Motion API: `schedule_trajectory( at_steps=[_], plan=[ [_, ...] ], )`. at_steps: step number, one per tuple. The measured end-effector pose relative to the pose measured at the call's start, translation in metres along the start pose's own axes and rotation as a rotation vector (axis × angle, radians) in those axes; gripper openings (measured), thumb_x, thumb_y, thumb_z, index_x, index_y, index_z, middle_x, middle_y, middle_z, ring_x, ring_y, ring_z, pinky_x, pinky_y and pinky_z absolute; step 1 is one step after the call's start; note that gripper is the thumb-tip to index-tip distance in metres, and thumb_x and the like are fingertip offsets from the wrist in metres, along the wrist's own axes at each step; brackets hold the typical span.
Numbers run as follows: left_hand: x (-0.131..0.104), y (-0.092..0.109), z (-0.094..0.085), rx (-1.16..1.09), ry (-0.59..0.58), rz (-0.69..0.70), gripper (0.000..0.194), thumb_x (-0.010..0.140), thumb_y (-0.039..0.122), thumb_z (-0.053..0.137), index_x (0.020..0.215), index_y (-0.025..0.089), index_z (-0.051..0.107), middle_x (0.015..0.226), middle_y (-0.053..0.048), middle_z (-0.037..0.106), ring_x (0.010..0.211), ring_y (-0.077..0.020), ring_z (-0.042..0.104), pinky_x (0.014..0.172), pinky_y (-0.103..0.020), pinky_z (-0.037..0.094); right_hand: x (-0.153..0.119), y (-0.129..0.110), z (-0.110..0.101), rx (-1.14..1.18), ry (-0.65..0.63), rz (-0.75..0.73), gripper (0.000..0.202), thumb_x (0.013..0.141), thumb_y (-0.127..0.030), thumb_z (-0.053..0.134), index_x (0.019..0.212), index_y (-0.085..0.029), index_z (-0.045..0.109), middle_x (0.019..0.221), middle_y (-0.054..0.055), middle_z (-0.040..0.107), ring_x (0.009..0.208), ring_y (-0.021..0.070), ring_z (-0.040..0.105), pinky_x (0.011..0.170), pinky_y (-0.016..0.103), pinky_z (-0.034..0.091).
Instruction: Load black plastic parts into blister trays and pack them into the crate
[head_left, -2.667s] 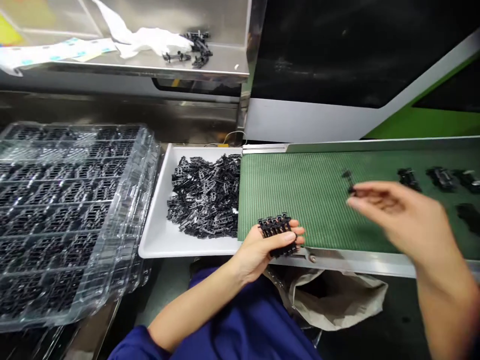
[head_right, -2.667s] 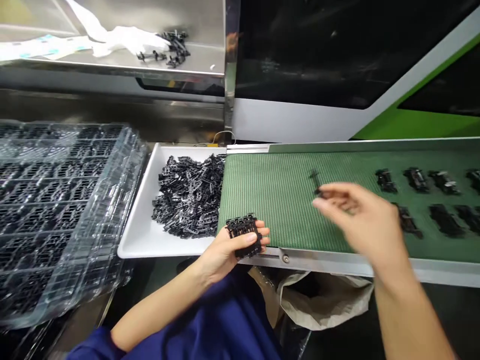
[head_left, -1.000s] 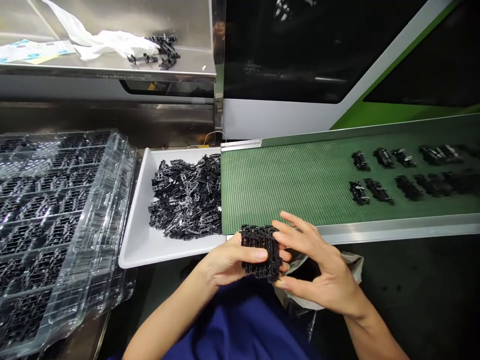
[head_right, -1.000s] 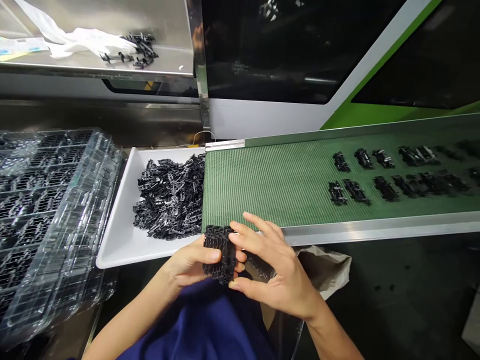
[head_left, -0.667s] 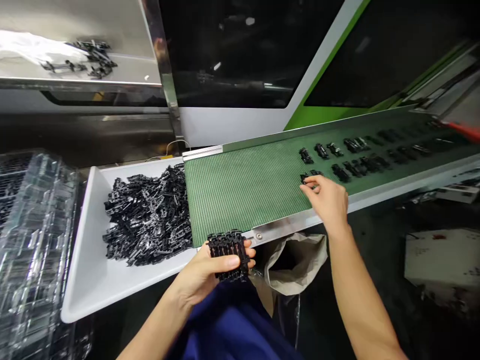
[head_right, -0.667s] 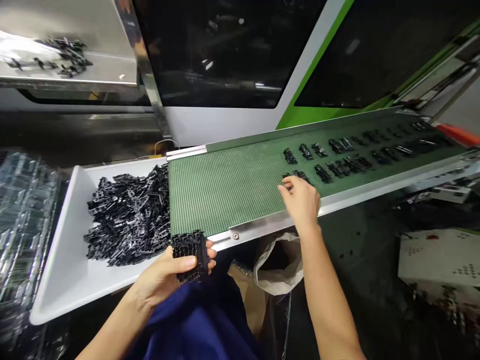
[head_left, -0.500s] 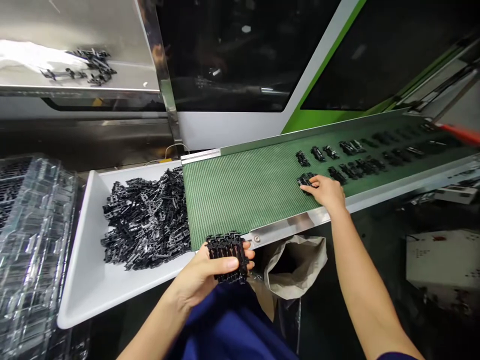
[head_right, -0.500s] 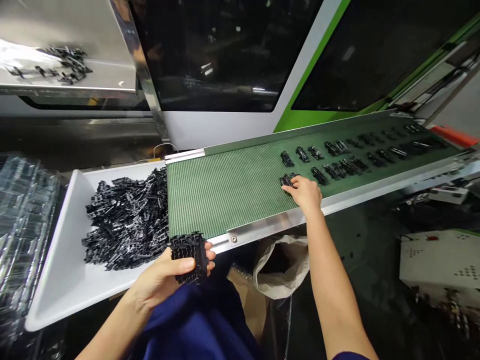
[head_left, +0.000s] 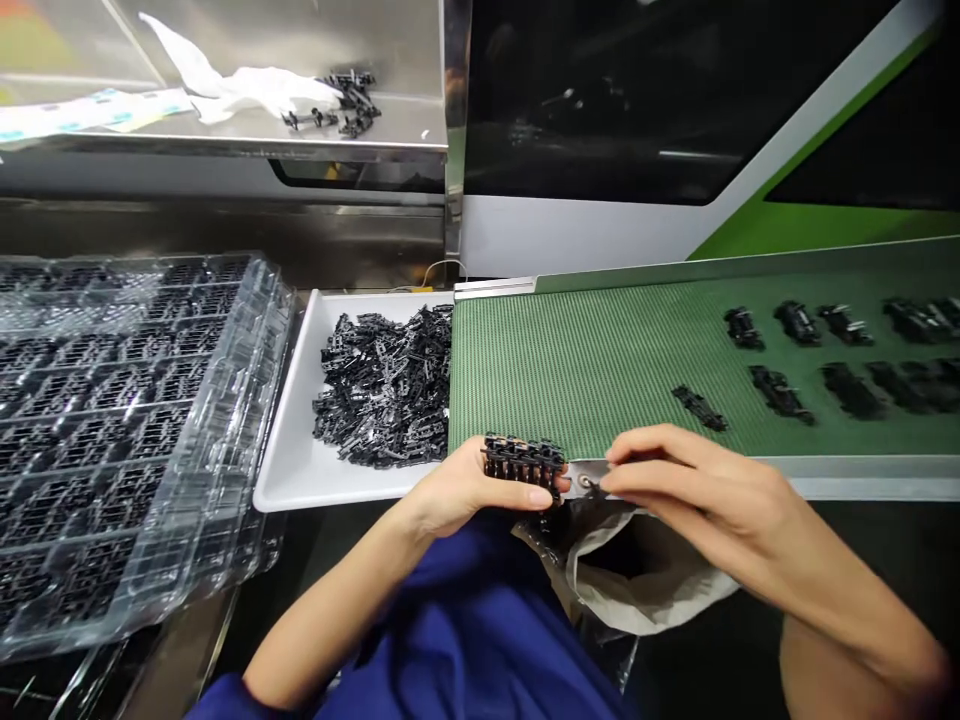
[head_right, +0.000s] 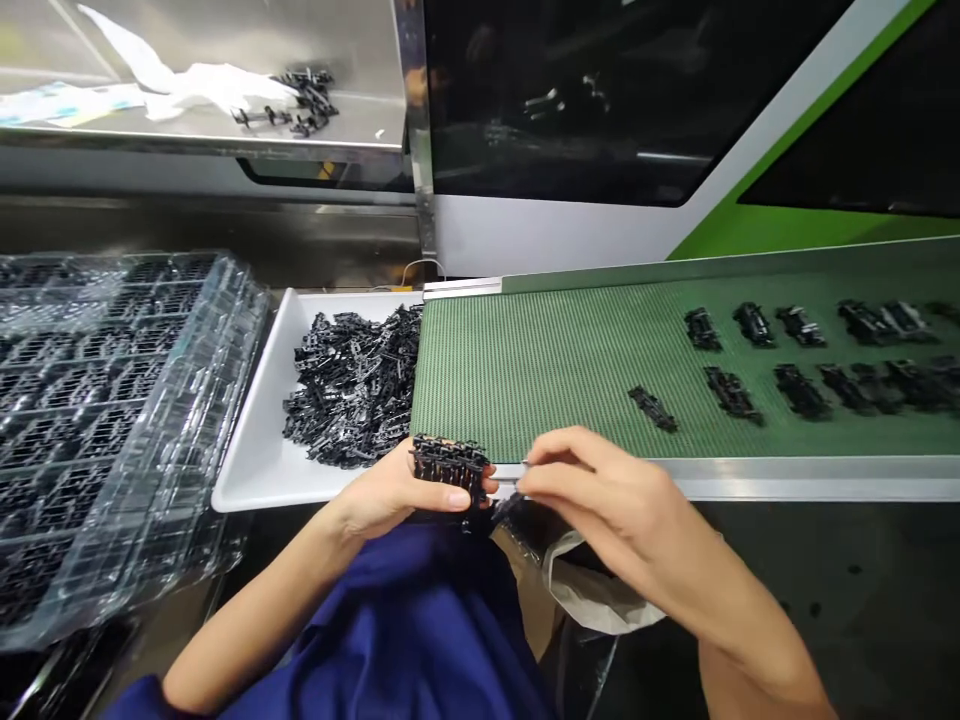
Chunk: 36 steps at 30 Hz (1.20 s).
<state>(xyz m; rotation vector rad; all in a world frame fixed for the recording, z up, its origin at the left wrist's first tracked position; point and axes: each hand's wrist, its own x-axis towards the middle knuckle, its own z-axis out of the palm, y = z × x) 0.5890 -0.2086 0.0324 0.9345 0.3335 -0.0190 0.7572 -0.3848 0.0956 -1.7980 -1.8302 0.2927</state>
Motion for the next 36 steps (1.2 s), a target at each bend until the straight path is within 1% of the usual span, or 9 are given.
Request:
schedule_trajectory(
  at_steps=[3, 6, 10, 14, 22, 25, 29, 33, 36],
  plan=[
    [-0.004, 0.001, -0.001, 0.063, -0.051, -0.007, 0.025, 0.066, 0.020, 0.082, 0.090, 0.017, 0.077, 0.090, -0.003, 0.075, 0.086, -0.0171, 0.068, 0.087, -0.029, 0.051, 0.010, -0.011, 0.012, 0.020, 0.019, -0.036, 0.024, 0.095, -0.015, 0.053, 0.113, -0.030, 0.060, 0.109, 0.000, 0.066, 0.089, 0.0114, 0.068, 0.075, 0.020, 0.055],
    [-0.009, 0.000, -0.002, 0.077, -0.046, -0.014, 0.026, 0.065, 0.018, 0.082, 0.091, 0.017, 0.077, 0.086, -0.001, 0.075, 0.081, -0.0150, 0.066, 0.083, -0.026, 0.050, 0.014, -0.011, 0.019, 0.059, 0.071, 0.041, 0.038, 0.091, -0.020, 0.063, 0.127, -0.030, 0.052, 0.110, -0.002, 0.071, 0.094, 0.0117, 0.070, 0.087, 0.020, 0.056],
    [-0.015, -0.005, -0.004, 0.042, -0.037, 0.011, 0.028, 0.066, 0.020, 0.083, 0.092, 0.015, 0.075, 0.081, 0.000, 0.071, 0.076, -0.0123, 0.064, 0.079, -0.023, 0.049, 0.017, -0.011, 0.027, 0.146, 0.026, 0.073, 0.048, 0.092, -0.021, 0.062, 0.136, -0.032, 0.047, 0.120, -0.003, 0.070, 0.104, 0.0118, 0.070, 0.096, 0.020, 0.055],
    [-0.020, -0.007, -0.006, -0.012, -0.021, 0.041, 0.027, 0.065, 0.020, 0.084, 0.090, 0.014, 0.074, 0.082, 0.001, 0.070, 0.075, -0.0113, 0.063, 0.077, -0.021, 0.049, 0.022, -0.012, 0.031, 0.204, 0.015, 0.068, 0.048, 0.093, -0.019, 0.059, 0.137, -0.033, 0.046, 0.118, -0.004, 0.072, 0.107, 0.0116, 0.069, 0.097, 0.020, 0.054],
    [-0.031, -0.009, -0.007, -0.124, 0.009, 0.087, 0.030, 0.065, 0.019, 0.083, 0.093, 0.012, 0.075, 0.081, -0.001, 0.071, 0.081, -0.0127, 0.064, 0.080, -0.022, 0.049, 0.038, -0.013, 0.046, 0.372, 0.090, 0.104, 0.045, 0.089, -0.020, 0.066, 0.130, -0.035, 0.052, 0.108, -0.005, 0.075, 0.099, 0.0112, 0.072, 0.089, 0.019, 0.058],
    [-0.039, -0.014, -0.007, -0.224, 0.078, 0.098, 0.036, 0.060, 0.021, 0.086, 0.093, 0.011, 0.075, 0.084, -0.004, 0.073, 0.083, -0.0157, 0.065, 0.084, -0.027, 0.049, 0.046, -0.014, 0.054, 0.371, 0.103, 0.050, 0.048, 0.089, -0.017, 0.066, 0.131, -0.035, 0.052, 0.110, -0.004, 0.074, 0.099, 0.0118, 0.072, 0.092, 0.021, 0.058],
    [-0.059, -0.019, -0.014, -0.284, 0.194, 0.152, 0.041, 0.057, 0.023, 0.088, 0.094, 0.012, 0.075, 0.089, -0.007, 0.074, 0.084, -0.0187, 0.066, 0.085, -0.031, 0.050, 0.066, -0.022, 0.066, 0.387, -0.003, -0.022, 0.051, 0.089, -0.015, 0.064, 0.134, -0.033, 0.049, 0.111, -0.001, 0.074, 0.099, 0.0144, 0.072, 0.091, 0.026, 0.060],
    [-0.092, -0.018, -0.030, -0.193, 0.327, 0.266, 0.035, 0.061, 0.024, 0.086, 0.092, 0.013, 0.075, 0.089, -0.005, 0.074, 0.083, -0.0167, 0.066, 0.083, -0.029, 0.050, 0.094, -0.042, 0.089, 0.488, -0.038, -0.014, 0.048, 0.086, -0.020, 0.069, 0.130, -0.031, 0.052, 0.107, 0.001, 0.074, 0.094, 0.0170, 0.072, 0.087, 0.030, 0.061],
    [-0.126, -0.015, -0.045, -0.067, 0.476, 0.356, 0.034, 0.064, 0.023, 0.085, 0.095, 0.014, 0.075, 0.088, -0.003, 0.074, 0.079, -0.0150, 0.065, 0.078, -0.026, 0.050, 0.115, -0.065, 0.113, 0.586, -0.029, 0.001, 0.034, 0.083, -0.023, 0.073, 0.115, -0.030, 0.062, 0.094, -0.001, 0.072, 0.080, 0.0129, 0.070, 0.076, 0.023, 0.061]
  ],
)
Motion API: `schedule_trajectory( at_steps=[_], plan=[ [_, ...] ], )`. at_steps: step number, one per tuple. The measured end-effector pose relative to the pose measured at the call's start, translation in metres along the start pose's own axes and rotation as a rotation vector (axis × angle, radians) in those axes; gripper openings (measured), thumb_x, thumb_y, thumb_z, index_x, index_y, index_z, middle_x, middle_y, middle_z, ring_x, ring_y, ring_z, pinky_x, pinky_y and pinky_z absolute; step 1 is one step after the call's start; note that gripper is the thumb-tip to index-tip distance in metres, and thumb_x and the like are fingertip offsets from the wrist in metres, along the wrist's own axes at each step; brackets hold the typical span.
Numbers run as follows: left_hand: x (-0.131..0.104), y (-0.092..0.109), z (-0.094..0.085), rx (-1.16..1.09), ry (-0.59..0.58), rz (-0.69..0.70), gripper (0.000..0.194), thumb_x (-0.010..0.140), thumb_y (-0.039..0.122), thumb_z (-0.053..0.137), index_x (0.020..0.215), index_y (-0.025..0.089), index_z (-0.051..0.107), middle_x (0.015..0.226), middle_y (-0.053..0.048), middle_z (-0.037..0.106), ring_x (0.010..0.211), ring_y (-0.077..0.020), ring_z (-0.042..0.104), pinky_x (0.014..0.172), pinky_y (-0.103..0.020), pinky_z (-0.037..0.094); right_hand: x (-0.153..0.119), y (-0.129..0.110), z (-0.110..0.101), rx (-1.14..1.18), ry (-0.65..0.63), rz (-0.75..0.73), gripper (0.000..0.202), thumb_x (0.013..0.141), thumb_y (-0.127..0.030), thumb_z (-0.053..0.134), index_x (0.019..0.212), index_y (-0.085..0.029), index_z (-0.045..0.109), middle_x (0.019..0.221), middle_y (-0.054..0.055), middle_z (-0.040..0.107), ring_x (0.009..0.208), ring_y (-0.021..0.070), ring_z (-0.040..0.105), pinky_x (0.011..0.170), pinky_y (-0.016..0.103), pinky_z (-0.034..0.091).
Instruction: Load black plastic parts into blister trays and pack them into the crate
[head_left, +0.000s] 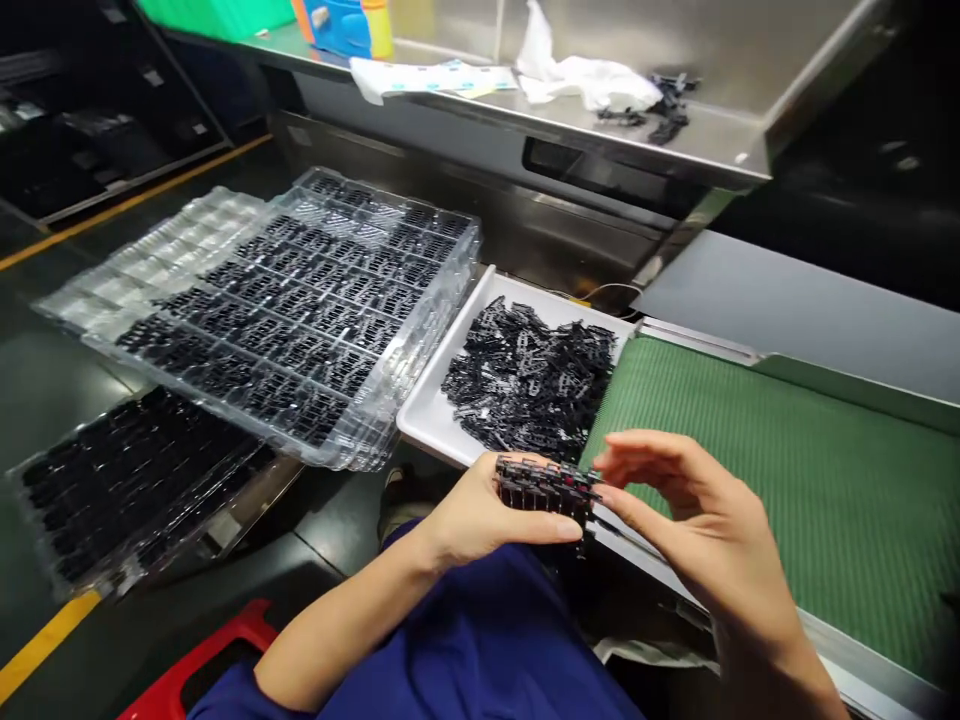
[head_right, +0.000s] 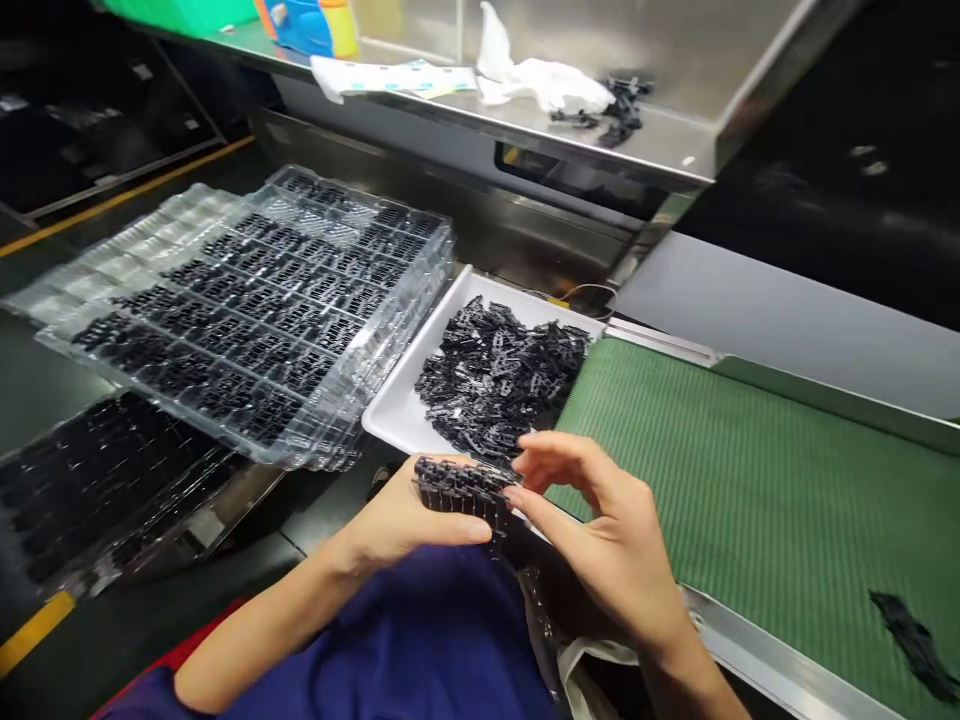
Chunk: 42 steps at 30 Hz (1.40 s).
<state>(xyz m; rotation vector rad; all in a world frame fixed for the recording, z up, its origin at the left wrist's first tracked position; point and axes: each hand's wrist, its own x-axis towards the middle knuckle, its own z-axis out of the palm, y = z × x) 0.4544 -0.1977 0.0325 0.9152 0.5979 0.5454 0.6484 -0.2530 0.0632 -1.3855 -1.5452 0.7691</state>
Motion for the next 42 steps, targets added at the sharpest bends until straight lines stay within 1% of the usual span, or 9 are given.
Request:
schedule_trajectory(
  at_steps=[4, 8, 11, 16, 20, 24, 28, 37, 42],
  plan=[
    [-0.038, 0.027, -0.048, 0.188, 0.143, 0.137, 0.035, 0.067, 0.023, 0.083, 0.100, 0.012, 0.075, 0.088, -0.005, 0.075, 0.074, -0.0151, 0.065, 0.073, -0.025, 0.052, 0.029, -0.021, 0.050, 0.077, -0.152, 0.025, 0.020, 0.086, -0.024, 0.068, 0.106, -0.029, 0.066, 0.092, 0.000, 0.069, 0.080, 0.0124, 0.067, 0.073, 0.020, 0.057],
    [-0.078, 0.060, -0.109, 0.397, 0.178, 0.260, 0.031, 0.074, 0.020, 0.077, 0.103, 0.011, 0.074, 0.090, -0.007, 0.076, 0.072, -0.0150, 0.066, 0.069, -0.023, 0.051, 0.065, -0.058, 0.112, -0.041, -0.240, -0.091, 0.024, 0.083, -0.026, 0.070, 0.107, -0.028, 0.067, 0.094, 0.002, 0.067, 0.082, 0.0152, 0.064, 0.074, 0.025, 0.055],
    [-0.104, 0.083, -0.154, 0.521, 0.181, 0.304, 0.030, 0.076, 0.018, 0.073, 0.105, 0.011, 0.074, 0.089, -0.006, 0.076, 0.071, -0.0148, 0.066, 0.067, -0.022, 0.050, 0.093, -0.085, 0.163, -0.108, -0.313, -0.171, 0.016, 0.083, -0.022, 0.069, 0.098, -0.026, 0.069, 0.090, 0.002, 0.066, 0.079, 0.0157, 0.063, 0.070, 0.026, 0.053],
    [-0.136, 0.107, -0.216, 0.497, 0.206, 0.277, 0.031, 0.075, 0.020, 0.074, 0.104, 0.010, 0.075, 0.079, -0.005, 0.072, 0.061, -0.0119, 0.058, 0.057, -0.021, 0.045, 0.125, -0.114, 0.234, -0.088, -0.330, -0.200, 0.008, 0.083, -0.021, 0.068, 0.090, -0.024, 0.068, 0.082, 0.002, 0.066, 0.072, 0.0151, 0.063, 0.064, 0.027, 0.052],
    [-0.151, 0.115, -0.250, 0.434, 0.191, 0.249, 0.032, 0.073, 0.021, 0.076, 0.103, 0.011, 0.075, 0.080, -0.005, 0.071, 0.061, -0.0111, 0.055, 0.057, -0.021, 0.044, 0.135, -0.124, 0.270, -0.082, -0.321, -0.186, 0.007, 0.083, -0.021, 0.068, 0.089, -0.024, 0.066, 0.083, 0.002, 0.066, 0.074, 0.0154, 0.062, 0.064, 0.027, 0.051],
    [-0.159, 0.122, -0.270, 0.398, 0.161, 0.221, 0.033, 0.073, 0.021, 0.075, 0.104, 0.010, 0.075, 0.079, -0.005, 0.070, 0.061, -0.0110, 0.054, 0.057, -0.021, 0.043, 0.140, -0.132, 0.290, -0.116, -0.311, -0.192, 0.007, 0.084, -0.020, 0.066, 0.089, -0.024, 0.064, 0.084, 0.002, 0.065, 0.075, 0.0156, 0.062, 0.066, 0.027, 0.051],
    [-0.162, 0.131, -0.281, 0.434, 0.143, 0.271, 0.033, 0.074, 0.019, 0.073, 0.104, 0.008, 0.074, 0.080, -0.005, 0.069, 0.063, -0.0116, 0.055, 0.060, -0.021, 0.044, 0.145, -0.142, 0.303, -0.166, -0.283, -0.247, 0.018, 0.080, -0.021, 0.070, 0.097, -0.025, 0.064, 0.092, 0.003, 0.064, 0.082, 0.0164, 0.062, 0.072, 0.027, 0.052],
    [-0.162, 0.139, -0.290, 0.487, 0.098, 0.269, 0.021, 0.073, 0.021, 0.072, 0.091, 0.009, 0.072, 0.067, 0.001, 0.056, 0.057, -0.0093, 0.045, 0.057, -0.021, 0.039, 0.146, -0.148, 0.321, -0.173, -0.255, -0.223, 0.014, 0.079, -0.018, 0.067, 0.091, -0.025, 0.063, 0.093, 0.004, 0.062, 0.082, 0.0179, 0.062, 0.071, 0.029, 0.051],
    [-0.161, 0.137, -0.291, 0.496, 0.090, 0.258, 0.013, 0.073, 0.023, 0.073, 0.071, 0.012, 0.065, 0.065, 0.002, 0.049, 0.058, -0.0099, 0.042, 0.056, -0.022, 0.035, 0.146, -0.148, 0.329, -0.168, -0.235, -0.271, 0.015, 0.081, -0.021, 0.069, 0.095, -0.025, 0.065, 0.092, 0.004, 0.063, 0.085, 0.0181, 0.060, 0.072, 0.029, 0.050]
  ],
)
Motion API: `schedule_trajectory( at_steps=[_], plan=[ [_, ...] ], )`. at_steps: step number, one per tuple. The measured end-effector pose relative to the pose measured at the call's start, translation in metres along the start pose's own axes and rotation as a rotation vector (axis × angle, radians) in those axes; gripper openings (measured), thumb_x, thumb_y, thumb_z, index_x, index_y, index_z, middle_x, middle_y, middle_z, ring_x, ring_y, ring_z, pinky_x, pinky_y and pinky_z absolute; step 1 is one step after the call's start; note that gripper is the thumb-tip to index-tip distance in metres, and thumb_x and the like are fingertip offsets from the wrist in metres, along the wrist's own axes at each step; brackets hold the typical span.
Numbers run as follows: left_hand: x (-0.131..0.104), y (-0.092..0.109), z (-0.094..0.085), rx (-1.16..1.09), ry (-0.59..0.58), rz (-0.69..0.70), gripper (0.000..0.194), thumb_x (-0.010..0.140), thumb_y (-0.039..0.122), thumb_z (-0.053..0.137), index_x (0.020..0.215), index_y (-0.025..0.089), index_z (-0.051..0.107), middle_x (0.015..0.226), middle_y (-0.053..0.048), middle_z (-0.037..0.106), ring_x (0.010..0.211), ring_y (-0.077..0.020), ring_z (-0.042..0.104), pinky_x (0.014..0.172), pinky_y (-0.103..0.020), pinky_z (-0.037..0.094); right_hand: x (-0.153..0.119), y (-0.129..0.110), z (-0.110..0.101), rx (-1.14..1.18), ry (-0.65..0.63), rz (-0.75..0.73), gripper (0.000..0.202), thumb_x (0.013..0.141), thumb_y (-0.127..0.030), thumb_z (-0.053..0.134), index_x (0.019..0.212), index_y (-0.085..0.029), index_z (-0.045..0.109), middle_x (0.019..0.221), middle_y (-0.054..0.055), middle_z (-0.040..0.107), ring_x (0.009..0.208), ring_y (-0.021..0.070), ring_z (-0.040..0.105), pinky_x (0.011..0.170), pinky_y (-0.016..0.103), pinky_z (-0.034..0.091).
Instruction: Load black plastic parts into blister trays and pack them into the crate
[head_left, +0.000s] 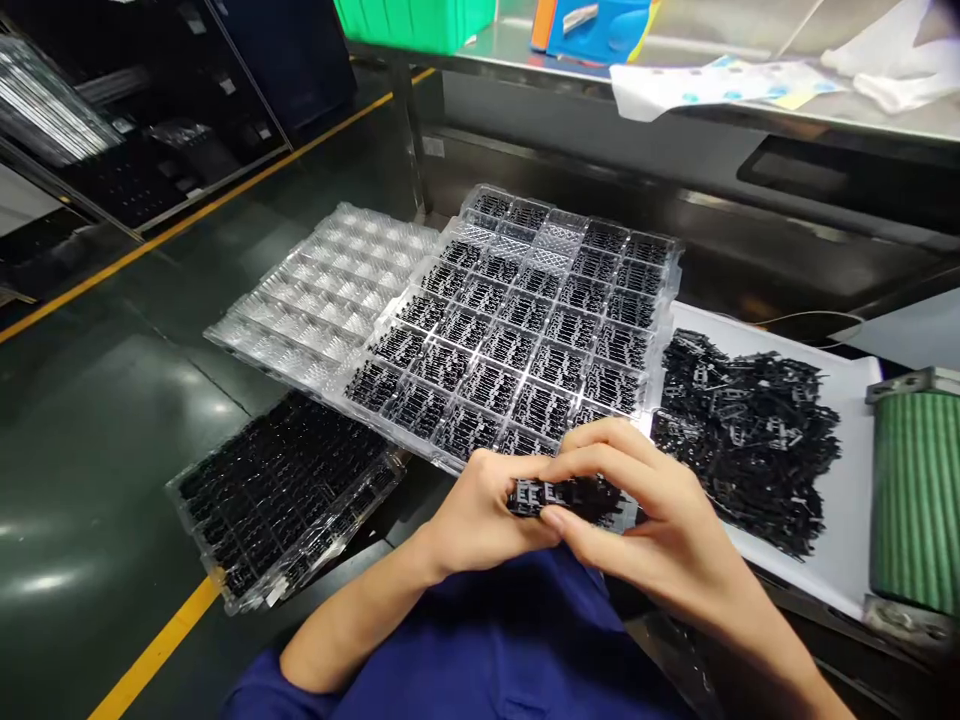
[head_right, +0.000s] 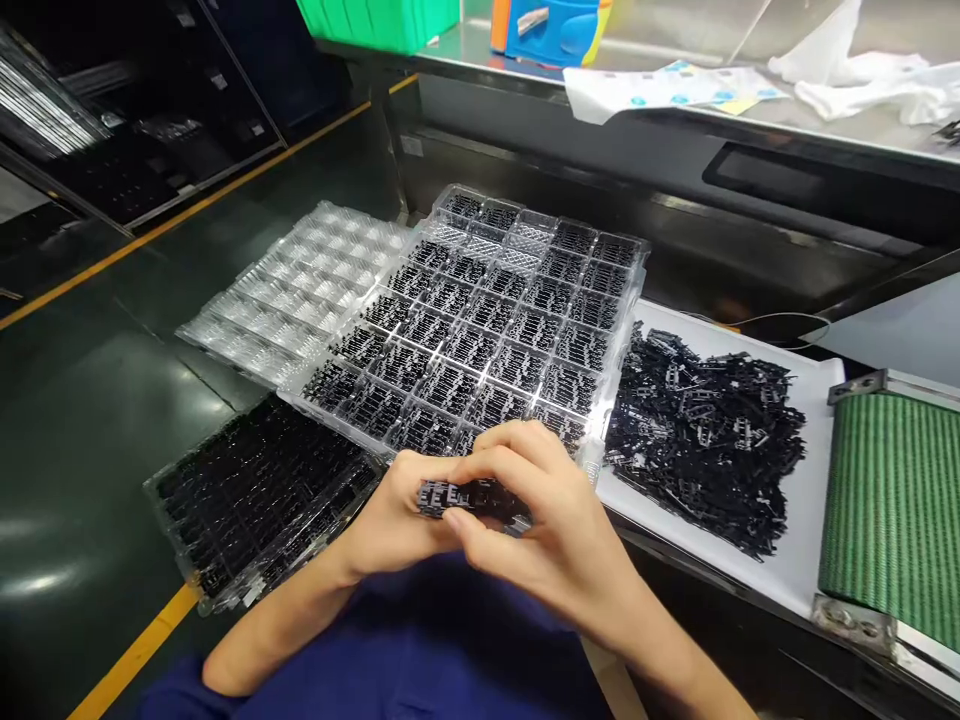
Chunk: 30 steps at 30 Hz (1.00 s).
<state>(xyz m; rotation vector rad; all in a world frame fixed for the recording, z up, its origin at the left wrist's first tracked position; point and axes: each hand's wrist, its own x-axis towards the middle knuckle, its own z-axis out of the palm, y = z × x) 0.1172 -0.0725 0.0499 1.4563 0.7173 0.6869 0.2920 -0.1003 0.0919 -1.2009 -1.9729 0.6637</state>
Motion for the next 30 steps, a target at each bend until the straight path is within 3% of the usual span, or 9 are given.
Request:
schedule_trajectory(
  at_steps=[6, 13, 16, 18, 21, 24, 27, 30],
  plan=[
    [0.001, 0.002, 0.002, -0.017, -0.013, 0.005, 0.020, 0.073, 0.016, 0.068, 0.061, 0.014, 0.053, 0.062, 0.005, 0.040, 0.056, -0.0075, 0.032, 0.054, -0.021, 0.030, -0.004, 0.002, 0.001, 0.050, 0.002, 0.010, 0.012, 0.082, -0.020, 0.068, 0.093, -0.025, 0.064, 0.091, 0.003, 0.062, 0.085, 0.0179, 0.059, 0.071, 0.030, 0.048],
    [0.001, 0.000, 0.006, 0.024, -0.021, 0.002, 0.020, 0.071, 0.014, 0.069, 0.060, 0.014, 0.052, 0.060, 0.005, 0.040, 0.056, -0.0070, 0.033, 0.051, -0.022, 0.028, -0.011, 0.004, 0.002, 0.059, 0.010, 0.048, 0.013, 0.083, -0.020, 0.067, 0.094, -0.025, 0.064, 0.092, 0.002, 0.061, 0.086, 0.0182, 0.059, 0.074, 0.031, 0.048],
    [0.003, 0.001, 0.005, 0.020, -0.005, -0.027, 0.009, 0.070, 0.016, 0.073, 0.072, 0.012, 0.066, 0.064, 0.002, 0.055, 0.057, -0.0095, 0.047, 0.055, -0.021, 0.036, -0.012, 0.006, -0.001, 0.073, 0.041, 0.060, 0.018, 0.082, -0.022, 0.070, 0.099, -0.026, 0.065, 0.097, 0.003, 0.062, 0.090, 0.0182, 0.061, 0.077, 0.030, 0.050],
    [0.004, 0.002, 0.006, -0.012, 0.019, -0.037, 0.022, 0.070, 0.020, 0.077, 0.090, 0.011, 0.074, 0.079, -0.003, 0.070, 0.066, -0.0143, 0.060, 0.063, -0.023, 0.046, -0.016, 0.007, -0.004, 0.099, 0.088, 0.090, 0.022, 0.081, -0.027, 0.073, 0.103, -0.027, 0.067, 0.099, 0.004, 0.065, 0.091, 0.0187, 0.062, 0.078, 0.030, 0.051],
    [0.006, -0.001, 0.009, -0.069, 0.059, -0.039, 0.033, 0.072, 0.022, 0.079, 0.104, 0.015, 0.075, 0.097, -0.007, 0.076, 0.081, -0.0195, 0.069, 0.076, -0.026, 0.053, -0.026, 0.017, -0.006, 0.189, 0.150, 0.168, 0.017, 0.080, -0.032, 0.075, 0.096, -0.026, 0.072, 0.091, 0.004, 0.068, 0.084, 0.0182, 0.065, 0.074, 0.029, 0.053],
    [0.012, -0.011, 0.014, -0.151, 0.132, -0.094, 0.027, 0.071, 0.020, 0.080, 0.098, 0.018, 0.077, 0.098, -0.005, 0.077, 0.090, -0.0193, 0.071, 0.085, -0.025, 0.054, -0.043, 0.052, -0.012, 0.281, 0.288, 0.312, 0.028, 0.077, -0.047, 0.075, 0.092, -0.024, 0.073, 0.087, 0.004, 0.070, 0.079, 0.0188, 0.066, 0.071, 0.031, 0.054],
    [0.021, -0.022, 0.021, -0.328, 0.214, -0.181, 0.025, 0.069, 0.021, 0.084, 0.093, 0.018, 0.077, 0.095, -0.004, 0.078, 0.091, -0.0180, 0.071, 0.087, -0.025, 0.055, -0.067, 0.114, -0.035, 0.017, 0.691, 0.603, 0.045, 0.071, -0.062, 0.070, 0.090, -0.021, 0.071, 0.083, 0.005, 0.070, 0.073, 0.0194, 0.064, 0.068, 0.034, 0.052],
    [0.030, -0.023, 0.028, -0.451, 0.154, -0.228, 0.027, 0.066, 0.022, 0.086, 0.091, 0.018, 0.078, 0.093, -0.004, 0.078, 0.089, -0.0176, 0.072, 0.088, -0.027, 0.056, -0.092, 0.174, -0.066, -0.188, 0.848, 0.769, 0.041, 0.057, -0.058, 0.080, 0.069, -0.020, 0.067, 0.060, 0.003, 0.060, 0.061, 0.0204, 0.055, 0.065, 0.038, 0.045]
  ],
)
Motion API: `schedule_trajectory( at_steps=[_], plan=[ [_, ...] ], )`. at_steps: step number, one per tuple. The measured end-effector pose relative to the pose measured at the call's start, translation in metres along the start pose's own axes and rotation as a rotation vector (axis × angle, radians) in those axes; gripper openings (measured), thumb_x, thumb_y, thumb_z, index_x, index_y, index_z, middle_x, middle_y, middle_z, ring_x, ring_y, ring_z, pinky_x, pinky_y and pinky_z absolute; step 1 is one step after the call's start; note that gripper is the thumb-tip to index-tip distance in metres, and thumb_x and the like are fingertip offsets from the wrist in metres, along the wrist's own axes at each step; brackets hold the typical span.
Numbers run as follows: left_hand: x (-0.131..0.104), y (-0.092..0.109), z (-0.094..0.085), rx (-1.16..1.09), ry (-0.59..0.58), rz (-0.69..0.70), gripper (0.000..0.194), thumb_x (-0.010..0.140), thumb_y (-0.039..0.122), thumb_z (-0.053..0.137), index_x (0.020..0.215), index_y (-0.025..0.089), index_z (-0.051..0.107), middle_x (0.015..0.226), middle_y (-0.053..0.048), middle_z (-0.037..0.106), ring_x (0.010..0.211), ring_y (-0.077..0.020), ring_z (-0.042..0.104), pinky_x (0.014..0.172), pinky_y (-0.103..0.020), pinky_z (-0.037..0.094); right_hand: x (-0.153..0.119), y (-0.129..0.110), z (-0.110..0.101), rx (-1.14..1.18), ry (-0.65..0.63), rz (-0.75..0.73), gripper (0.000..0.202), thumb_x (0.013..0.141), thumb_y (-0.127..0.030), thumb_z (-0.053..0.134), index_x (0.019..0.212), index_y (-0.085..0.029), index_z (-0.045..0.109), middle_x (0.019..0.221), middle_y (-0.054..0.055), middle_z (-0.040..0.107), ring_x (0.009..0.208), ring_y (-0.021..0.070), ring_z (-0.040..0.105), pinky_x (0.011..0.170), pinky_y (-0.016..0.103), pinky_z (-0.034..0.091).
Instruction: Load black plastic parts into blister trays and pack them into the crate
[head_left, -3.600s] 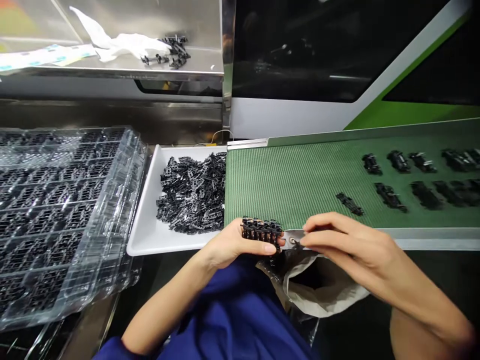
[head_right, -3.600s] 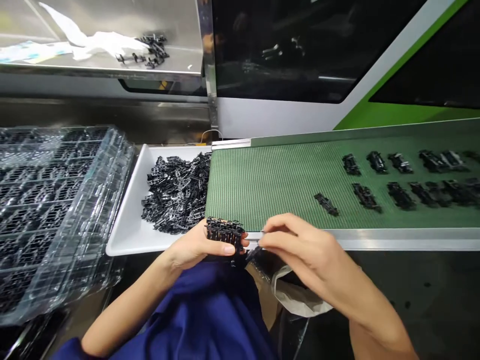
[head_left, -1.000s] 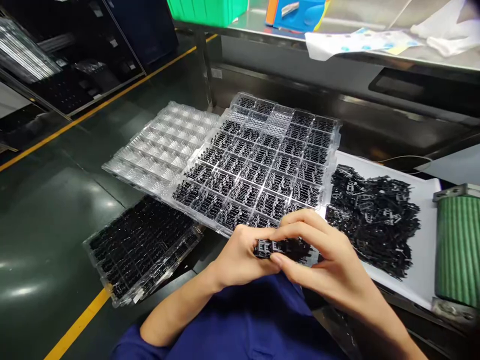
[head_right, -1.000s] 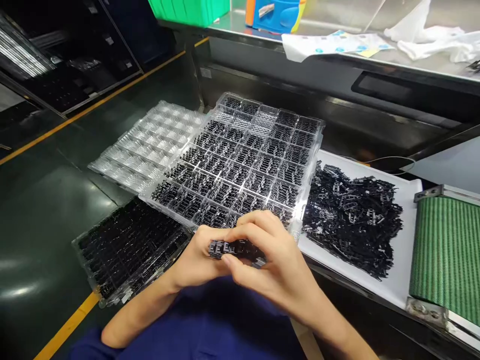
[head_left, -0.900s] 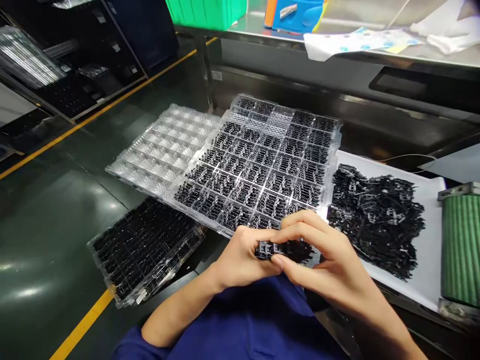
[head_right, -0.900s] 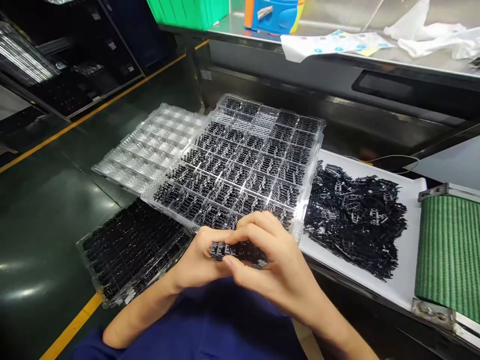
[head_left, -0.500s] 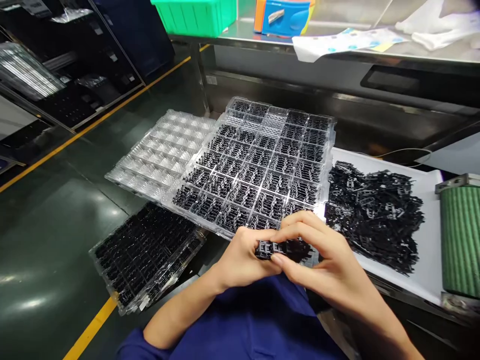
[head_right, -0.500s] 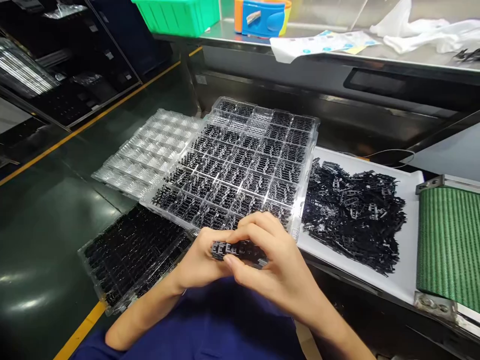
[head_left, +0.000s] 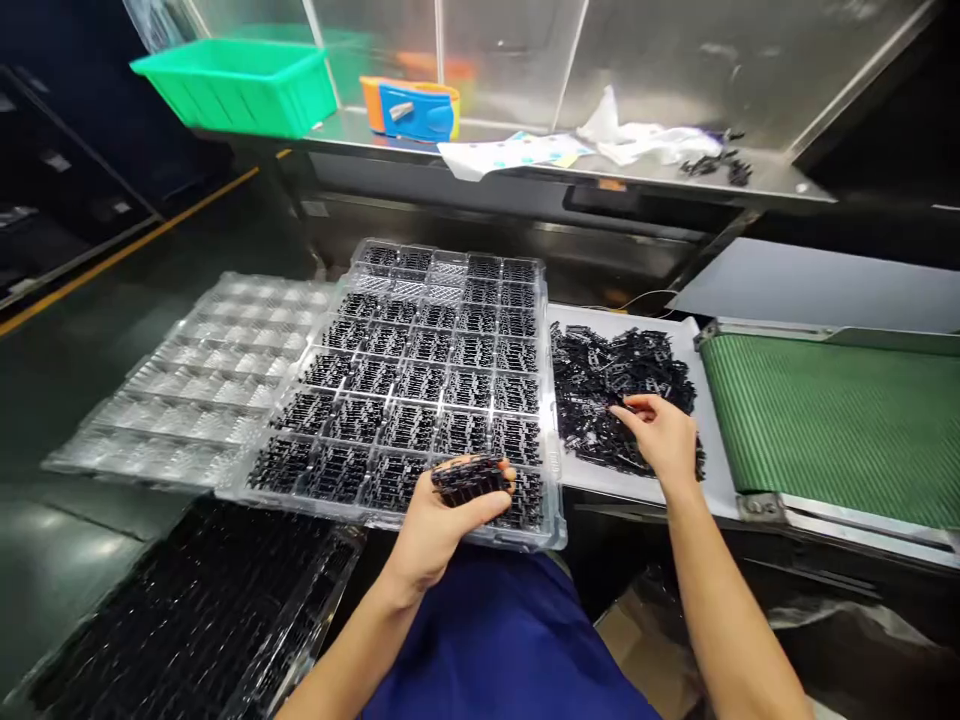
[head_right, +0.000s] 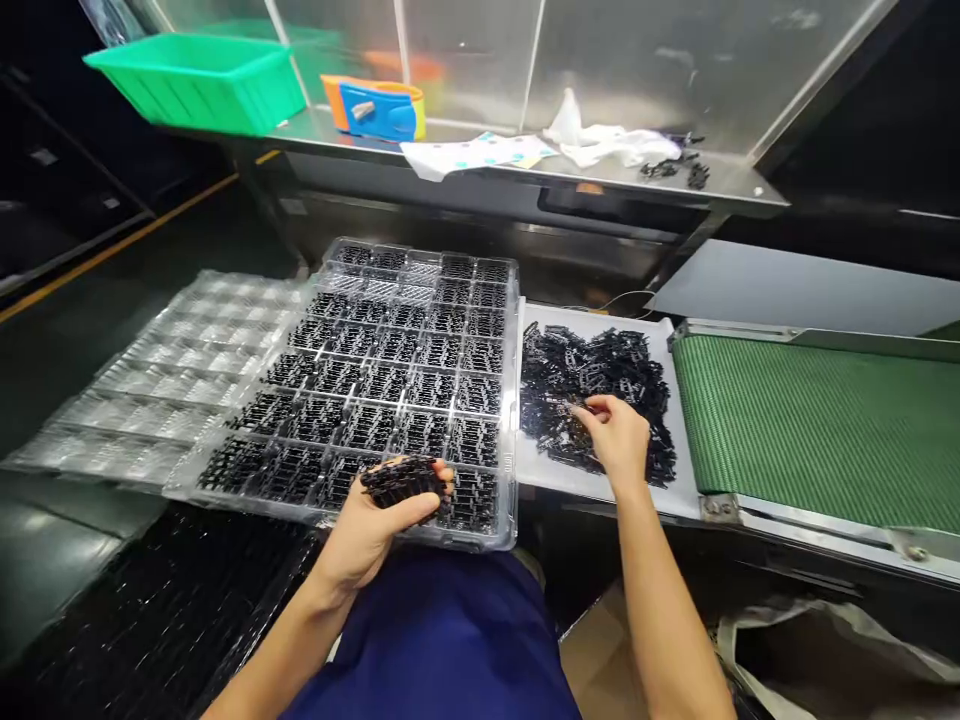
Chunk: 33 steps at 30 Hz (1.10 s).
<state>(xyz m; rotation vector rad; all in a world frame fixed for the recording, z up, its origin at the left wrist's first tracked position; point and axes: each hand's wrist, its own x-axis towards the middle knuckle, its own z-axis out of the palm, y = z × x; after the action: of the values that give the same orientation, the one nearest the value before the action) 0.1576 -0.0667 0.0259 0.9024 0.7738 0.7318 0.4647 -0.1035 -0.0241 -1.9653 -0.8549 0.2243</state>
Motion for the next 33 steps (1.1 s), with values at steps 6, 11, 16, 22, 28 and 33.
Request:
schedule_trajectory(
  at_steps=[6, 11, 16, 22, 28, 33],
  plan=[
    [0.004, 0.010, 0.010, 0.022, -0.075, -0.015, 0.030, 0.065, 0.022, 0.087, 0.092, 0.017, 0.077, 0.093, -0.004, 0.078, 0.087, -0.0183, 0.072, 0.085, -0.028, 0.056, 0.007, 0.010, 0.003, -0.005, -0.006, -0.029, 0.035, 0.060, -0.051, 0.081, 0.068, -0.022, 0.064, 0.074, 0.008, 0.060, 0.074, 0.0241, 0.054, 0.071, 0.040, 0.042],
    [0.000, 0.020, 0.011, 0.232, -0.150, 0.122, 0.030, 0.070, 0.022, 0.083, 0.098, 0.014, 0.077, 0.101, -0.008, 0.076, 0.094, -0.0217, 0.071, 0.087, -0.030, 0.055, -0.058, -0.079, 0.000, 0.293, -0.482, -0.296, 0.025, 0.080, -0.047, 0.070, 0.094, -0.025, 0.071, 0.093, 0.005, 0.064, 0.084, 0.0197, 0.060, 0.075, 0.033, 0.050],
    [-0.008, 0.025, 0.010, 0.352, -0.207, 0.201, 0.032, 0.074, 0.020, 0.078, 0.106, 0.014, 0.075, 0.099, -0.008, 0.076, 0.087, -0.0201, 0.071, 0.080, -0.027, 0.054, -0.088, -0.140, -0.005, 0.337, -0.671, -0.569, 0.016, 0.085, -0.026, 0.070, 0.101, -0.030, 0.071, 0.090, 0.001, 0.062, 0.082, 0.0140, 0.060, 0.072, 0.025, 0.049],
    [-0.015, 0.026, 0.000, 0.358, -0.217, 0.229, 0.030, 0.076, 0.021, 0.076, 0.105, 0.012, 0.074, 0.094, -0.007, 0.074, 0.078, -0.0165, 0.066, 0.074, -0.025, 0.051, -0.090, -0.148, 0.002, 0.278, -0.704, -0.661, 0.016, 0.086, -0.021, 0.068, 0.100, -0.028, 0.067, 0.091, 0.000, 0.059, 0.083, 0.0127, 0.058, 0.073, 0.024, 0.048],
    [-0.018, 0.029, -0.009, 0.421, -0.215, 0.256, 0.010, 0.074, 0.017, 0.074, 0.075, 0.009, 0.069, 0.064, 0.004, 0.050, 0.056, -0.0064, 0.038, 0.052, -0.019, 0.031, -0.097, -0.156, 0.015, 0.205, -0.748, -0.724, 0.016, 0.081, -0.018, 0.070, 0.093, -0.026, 0.065, 0.092, 0.000, 0.058, 0.086, 0.0143, 0.057, 0.074, 0.027, 0.046],
    [-0.017, 0.027, -0.014, 0.451, -0.223, 0.260, 0.010, 0.074, 0.019, 0.072, 0.079, 0.010, 0.069, 0.066, 0.003, 0.053, 0.059, -0.0090, 0.044, 0.057, -0.021, 0.035, -0.101, -0.166, 0.023, 0.268, -0.812, -0.681, 0.018, 0.081, -0.020, 0.070, 0.097, -0.026, 0.066, 0.094, 0.001, 0.058, 0.085, 0.0153, 0.057, 0.074, 0.028, 0.046]
  ],
)
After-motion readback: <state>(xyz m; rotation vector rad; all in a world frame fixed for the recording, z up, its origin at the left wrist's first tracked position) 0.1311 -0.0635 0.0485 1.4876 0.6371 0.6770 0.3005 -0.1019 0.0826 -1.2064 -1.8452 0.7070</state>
